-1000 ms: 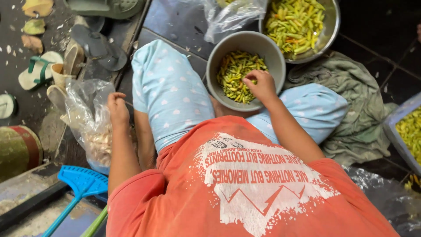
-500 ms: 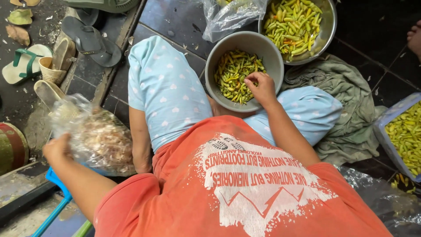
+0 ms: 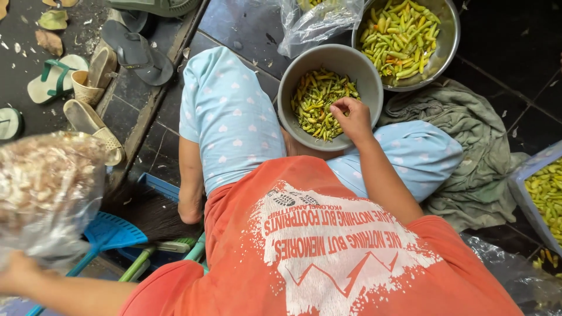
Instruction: The person is manually removing the stems from green chilies and placing the cleaned chilies into a bowl.
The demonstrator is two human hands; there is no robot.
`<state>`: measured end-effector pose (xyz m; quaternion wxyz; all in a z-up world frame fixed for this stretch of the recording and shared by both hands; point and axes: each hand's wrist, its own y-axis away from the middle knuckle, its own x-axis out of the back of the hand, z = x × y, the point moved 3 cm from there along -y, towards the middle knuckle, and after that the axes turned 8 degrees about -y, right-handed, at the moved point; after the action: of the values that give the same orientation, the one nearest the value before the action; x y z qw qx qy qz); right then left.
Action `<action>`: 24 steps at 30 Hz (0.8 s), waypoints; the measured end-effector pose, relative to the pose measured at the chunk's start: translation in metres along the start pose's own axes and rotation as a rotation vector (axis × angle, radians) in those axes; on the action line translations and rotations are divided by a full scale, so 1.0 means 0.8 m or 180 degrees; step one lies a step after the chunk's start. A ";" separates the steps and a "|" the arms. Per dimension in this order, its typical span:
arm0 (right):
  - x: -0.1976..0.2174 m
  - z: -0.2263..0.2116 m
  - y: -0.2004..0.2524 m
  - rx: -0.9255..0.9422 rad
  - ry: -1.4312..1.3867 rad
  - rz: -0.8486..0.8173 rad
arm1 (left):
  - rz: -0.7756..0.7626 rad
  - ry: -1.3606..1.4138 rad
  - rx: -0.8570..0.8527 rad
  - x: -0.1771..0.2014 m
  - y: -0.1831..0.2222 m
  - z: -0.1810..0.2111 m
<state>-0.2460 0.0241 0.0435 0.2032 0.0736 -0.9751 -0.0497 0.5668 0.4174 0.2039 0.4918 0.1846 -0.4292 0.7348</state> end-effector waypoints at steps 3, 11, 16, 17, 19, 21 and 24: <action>0.004 -0.003 -0.001 0.0001 -0.0006 0.0051 | 0.0058 -0.0589 0.0022 -0.032 0.091 -0.062; 0.001 -0.001 -0.002 0.0103 0.0046 0.0025 | 0.0193 -0.0552 0.1276 -0.050 0.212 -0.024; -0.003 0.009 -0.014 -0.0244 0.0088 0.0034 | 0.1901 0.0045 -0.0667 -0.040 0.192 0.029; -0.008 0.011 -0.028 -0.0240 0.0104 0.0062 | 0.1879 0.0068 -0.0658 -0.051 0.184 0.056; -0.018 0.014 -0.052 0.0066 0.0517 0.0033 | 0.1909 0.0950 -0.1489 -0.068 0.171 0.113; -0.036 0.014 -0.083 0.0101 0.0816 0.0011 | 0.1148 0.1867 -0.1646 -0.093 0.216 0.213; -0.069 0.025 -0.113 -0.0120 0.1487 -0.0175 | -0.1049 0.3229 -0.1012 -0.089 0.355 0.376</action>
<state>-0.1925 -0.0542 -0.0076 0.4232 0.1058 -0.8982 -0.0550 0.3034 0.0907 0.1963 0.7670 -0.2041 -0.2097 0.5711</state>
